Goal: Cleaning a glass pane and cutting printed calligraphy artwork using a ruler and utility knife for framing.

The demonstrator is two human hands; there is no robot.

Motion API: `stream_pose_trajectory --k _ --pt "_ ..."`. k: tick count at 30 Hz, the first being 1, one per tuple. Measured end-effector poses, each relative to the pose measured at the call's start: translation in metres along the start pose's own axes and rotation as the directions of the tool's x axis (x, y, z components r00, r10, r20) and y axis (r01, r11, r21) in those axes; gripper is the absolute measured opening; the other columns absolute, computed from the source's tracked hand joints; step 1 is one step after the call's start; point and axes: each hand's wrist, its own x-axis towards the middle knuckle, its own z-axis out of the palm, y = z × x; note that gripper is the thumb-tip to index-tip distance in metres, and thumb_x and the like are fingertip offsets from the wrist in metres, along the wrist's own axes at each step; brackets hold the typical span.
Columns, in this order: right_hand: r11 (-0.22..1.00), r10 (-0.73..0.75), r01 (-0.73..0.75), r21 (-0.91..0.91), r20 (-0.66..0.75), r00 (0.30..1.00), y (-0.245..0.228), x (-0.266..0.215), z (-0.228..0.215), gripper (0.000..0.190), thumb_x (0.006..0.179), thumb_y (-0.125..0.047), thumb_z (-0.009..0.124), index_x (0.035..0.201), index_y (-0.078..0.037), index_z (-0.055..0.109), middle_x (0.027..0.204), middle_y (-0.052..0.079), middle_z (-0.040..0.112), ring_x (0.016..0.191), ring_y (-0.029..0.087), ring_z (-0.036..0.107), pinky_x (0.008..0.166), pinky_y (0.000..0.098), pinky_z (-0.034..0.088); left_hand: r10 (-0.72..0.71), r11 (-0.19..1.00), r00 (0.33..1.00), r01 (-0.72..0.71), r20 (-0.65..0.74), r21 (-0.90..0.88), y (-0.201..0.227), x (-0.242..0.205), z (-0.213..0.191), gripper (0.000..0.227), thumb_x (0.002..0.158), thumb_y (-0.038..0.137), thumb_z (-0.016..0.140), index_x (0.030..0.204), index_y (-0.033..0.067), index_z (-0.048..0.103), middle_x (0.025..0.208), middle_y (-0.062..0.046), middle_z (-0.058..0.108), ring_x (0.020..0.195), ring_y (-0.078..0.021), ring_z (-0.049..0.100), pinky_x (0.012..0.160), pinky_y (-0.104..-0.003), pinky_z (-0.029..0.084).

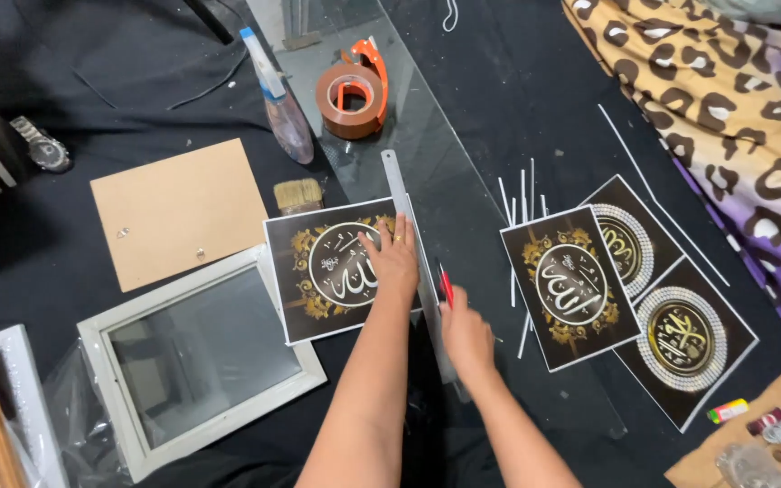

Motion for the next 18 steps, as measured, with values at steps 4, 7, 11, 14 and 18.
stream_pose_trajectory --k 4,7,11,14,18 --pt "0.995 -0.089 0.093 0.032 -0.111 0.990 -0.029 0.060 -0.010 0.037 0.108 -0.039 0.038 0.137 -0.020 0.049 0.111 0.027 0.073 0.112 0.051 0.068 0.096 0.0590 0.054 0.003 1.000 1.000 -0.003 -0.007 -0.004 -0.001 -0.010 -0.003 0.068 0.103 0.009 0.037 0.166 0.0174 0.012 0.175 0.001 0.007 0.159 -0.0345 0.008 0.117 -0.079 0.005" --pt "0.987 -0.159 0.161 -0.005 -0.209 0.965 -0.046 0.105 -0.009 0.034 0.107 -0.041 0.040 0.132 -0.020 0.052 0.105 0.025 0.074 0.107 0.049 0.070 0.092 0.0582 0.056 0.001 0.999 1.000 -0.002 -0.007 -0.034 -0.002 -0.009 -0.006 0.059 0.108 0.021 0.030 0.166 0.0178 0.014 0.175 0.002 0.006 0.159 -0.0342 0.007 0.117 -0.079 0.004" --pt "0.985 -0.175 0.170 -0.040 -0.261 0.949 -0.058 0.143 0.002 0.030 0.107 -0.039 0.044 0.127 -0.019 0.053 0.102 0.021 0.076 0.103 0.046 0.073 0.089 0.0572 0.058 0.015 0.999 1.000 -0.015 0.006 -0.035 -0.004 -0.005 -0.002 0.063 0.106 0.011 0.029 0.166 0.0180 0.010 0.175 0.003 0.003 0.159 -0.0348 0.005 0.116 -0.080 0.005" --pt "0.986 -0.169 0.164 -0.042 -0.253 0.953 -0.064 0.148 0.004 0.030 0.107 -0.038 0.044 0.126 -0.017 0.053 0.102 0.021 0.076 0.104 0.046 0.073 0.089 0.0567 0.058 0.022 0.999 1.000 -0.021 0.008 -0.032 -0.004 -0.004 0.000 0.064 0.106 0.010 0.029 0.166 0.0178 0.008 0.175 0.003 0.001 0.158 -0.0358 0.004 0.115 -0.081 0.005" --pt "0.983 -0.181 0.168 -0.075 -0.230 0.956 -0.067 0.150 0.004 0.030 0.107 -0.037 0.044 0.126 -0.016 0.053 0.102 0.021 0.076 0.104 0.046 0.072 0.089 0.0567 0.058 0.026 0.999 1.000 -0.025 0.008 -0.043 -0.004 -0.005 0.003 0.064 0.106 0.010 0.028 0.165 0.0184 0.007 0.175 0.004 -0.002 0.158 -0.0361 0.002 0.114 -0.081 0.005"
